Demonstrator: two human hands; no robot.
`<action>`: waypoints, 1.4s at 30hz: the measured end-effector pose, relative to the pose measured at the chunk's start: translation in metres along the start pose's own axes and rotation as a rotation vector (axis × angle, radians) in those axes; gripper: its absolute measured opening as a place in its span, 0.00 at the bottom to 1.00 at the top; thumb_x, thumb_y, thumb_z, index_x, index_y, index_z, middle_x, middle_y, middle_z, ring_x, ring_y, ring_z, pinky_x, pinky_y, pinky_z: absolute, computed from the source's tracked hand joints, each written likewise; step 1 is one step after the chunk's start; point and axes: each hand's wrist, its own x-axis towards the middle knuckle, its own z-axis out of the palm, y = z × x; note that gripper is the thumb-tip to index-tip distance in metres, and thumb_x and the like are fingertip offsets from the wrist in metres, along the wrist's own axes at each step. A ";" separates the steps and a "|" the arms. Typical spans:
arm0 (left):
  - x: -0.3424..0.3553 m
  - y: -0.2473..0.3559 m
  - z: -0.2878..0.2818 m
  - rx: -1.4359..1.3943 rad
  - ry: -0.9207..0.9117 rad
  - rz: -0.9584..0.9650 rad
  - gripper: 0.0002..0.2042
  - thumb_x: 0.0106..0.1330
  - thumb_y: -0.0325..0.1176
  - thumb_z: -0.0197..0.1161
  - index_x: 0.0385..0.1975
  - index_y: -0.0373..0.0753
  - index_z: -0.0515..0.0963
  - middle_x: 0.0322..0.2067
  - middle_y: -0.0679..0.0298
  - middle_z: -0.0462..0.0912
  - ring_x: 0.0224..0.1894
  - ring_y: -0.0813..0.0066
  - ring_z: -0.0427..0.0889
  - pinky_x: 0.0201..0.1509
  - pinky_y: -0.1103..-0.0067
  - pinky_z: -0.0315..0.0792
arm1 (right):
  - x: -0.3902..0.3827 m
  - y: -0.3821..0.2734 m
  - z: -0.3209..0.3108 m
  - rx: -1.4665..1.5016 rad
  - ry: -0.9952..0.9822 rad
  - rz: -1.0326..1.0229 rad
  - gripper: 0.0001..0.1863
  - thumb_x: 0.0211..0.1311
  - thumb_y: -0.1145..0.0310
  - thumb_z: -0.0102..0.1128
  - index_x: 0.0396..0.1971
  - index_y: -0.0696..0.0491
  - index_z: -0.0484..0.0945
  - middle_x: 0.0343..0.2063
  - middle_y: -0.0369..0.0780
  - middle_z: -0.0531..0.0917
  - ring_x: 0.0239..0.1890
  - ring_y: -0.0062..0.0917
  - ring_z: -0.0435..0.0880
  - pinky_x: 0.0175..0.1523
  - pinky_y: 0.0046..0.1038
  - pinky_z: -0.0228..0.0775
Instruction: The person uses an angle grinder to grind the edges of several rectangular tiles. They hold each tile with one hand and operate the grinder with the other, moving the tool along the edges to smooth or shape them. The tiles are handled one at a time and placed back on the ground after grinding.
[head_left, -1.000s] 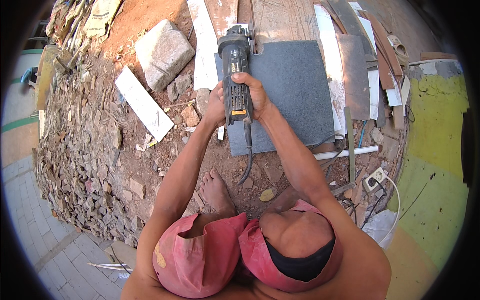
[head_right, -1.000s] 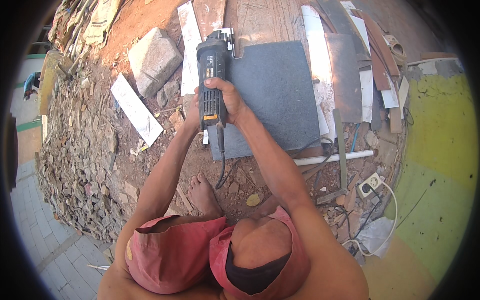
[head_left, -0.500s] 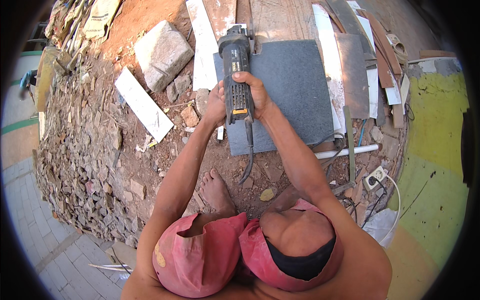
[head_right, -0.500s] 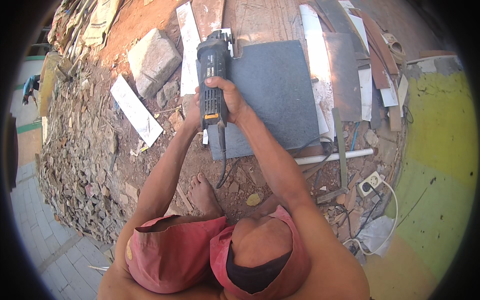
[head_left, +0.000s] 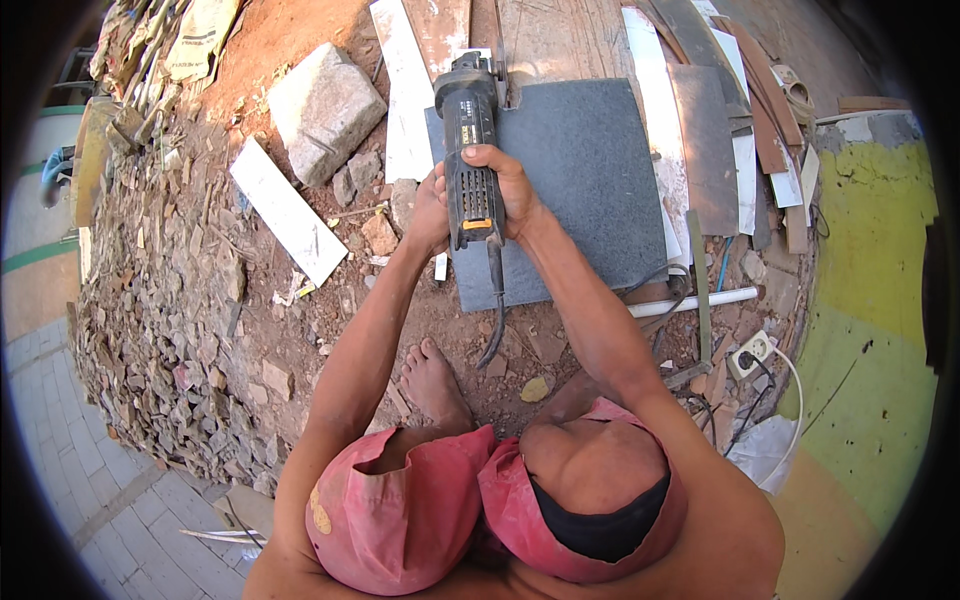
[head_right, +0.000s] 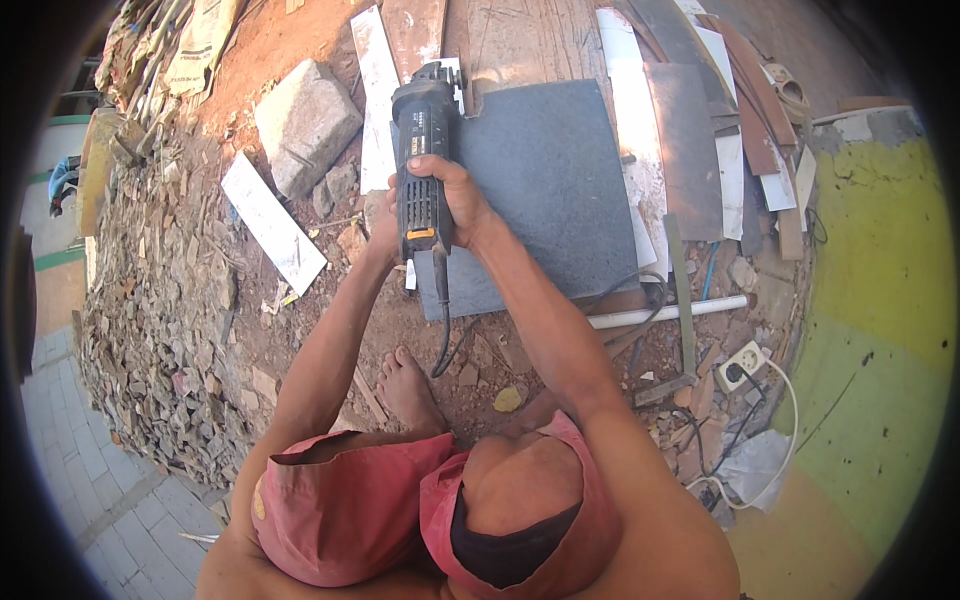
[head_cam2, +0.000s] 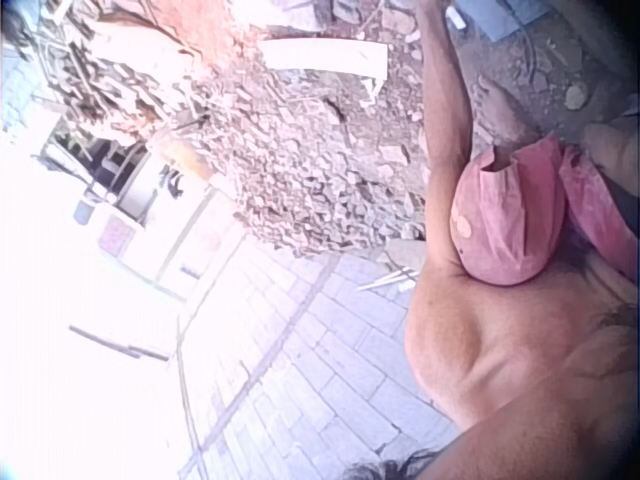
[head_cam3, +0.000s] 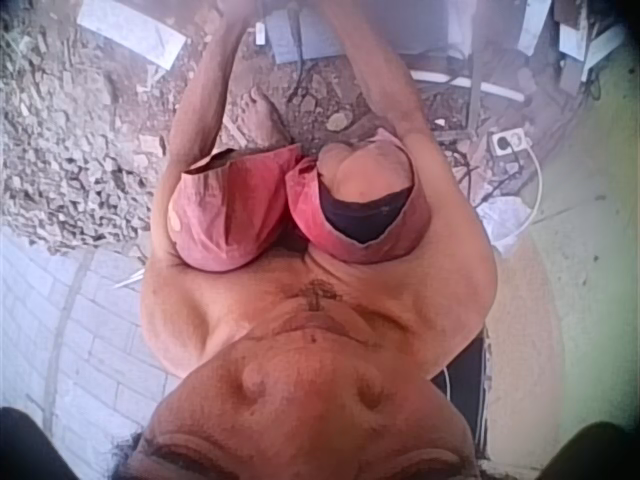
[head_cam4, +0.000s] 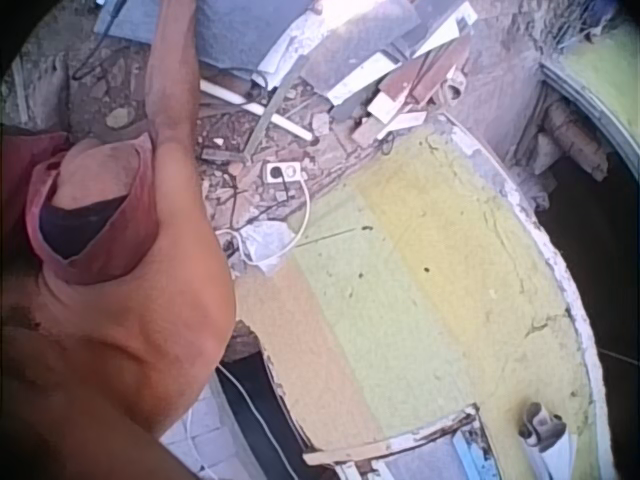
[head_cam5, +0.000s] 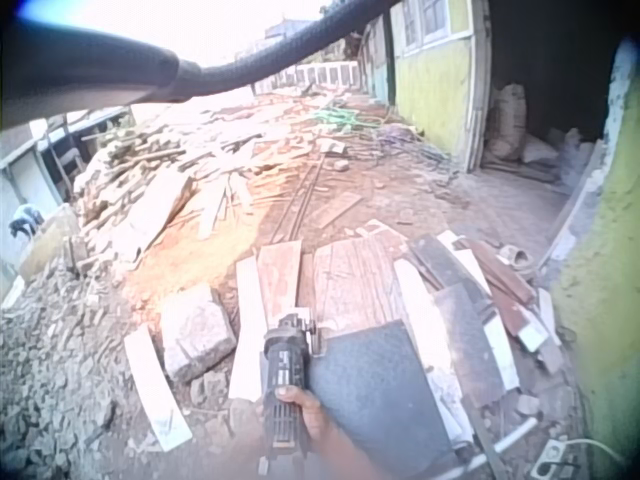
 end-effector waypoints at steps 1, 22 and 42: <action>0.000 0.001 0.000 0.027 -0.007 0.002 0.14 0.71 0.30 0.53 0.54 0.34 0.67 0.37 0.65 0.78 0.36 0.82 0.82 0.37 0.85 0.81 | 0.000 0.000 -0.001 -0.001 0.005 -0.001 0.26 0.55 0.55 0.60 0.40 0.67 0.73 0.28 0.46 0.81 0.26 0.26 0.85 0.30 0.23 0.81; -0.005 0.010 0.009 0.064 -0.008 0.020 0.15 0.68 0.27 0.58 0.53 0.34 0.67 0.39 0.63 0.77 0.37 0.80 0.82 0.37 0.84 0.82 | -0.003 -0.003 0.012 -0.059 0.052 -0.036 0.25 0.55 0.56 0.59 0.39 0.66 0.74 0.27 0.46 0.81 0.26 0.26 0.85 0.31 0.23 0.81; -0.004 0.007 0.001 -0.021 -0.020 -0.033 0.14 0.63 0.25 0.62 0.47 0.35 0.70 0.36 0.64 0.78 0.35 0.78 0.82 0.36 0.82 0.82 | 0.000 0.000 0.012 0.003 0.023 -0.042 0.25 0.55 0.56 0.59 0.39 0.66 0.74 0.26 0.45 0.80 0.27 0.27 0.84 0.33 0.24 0.81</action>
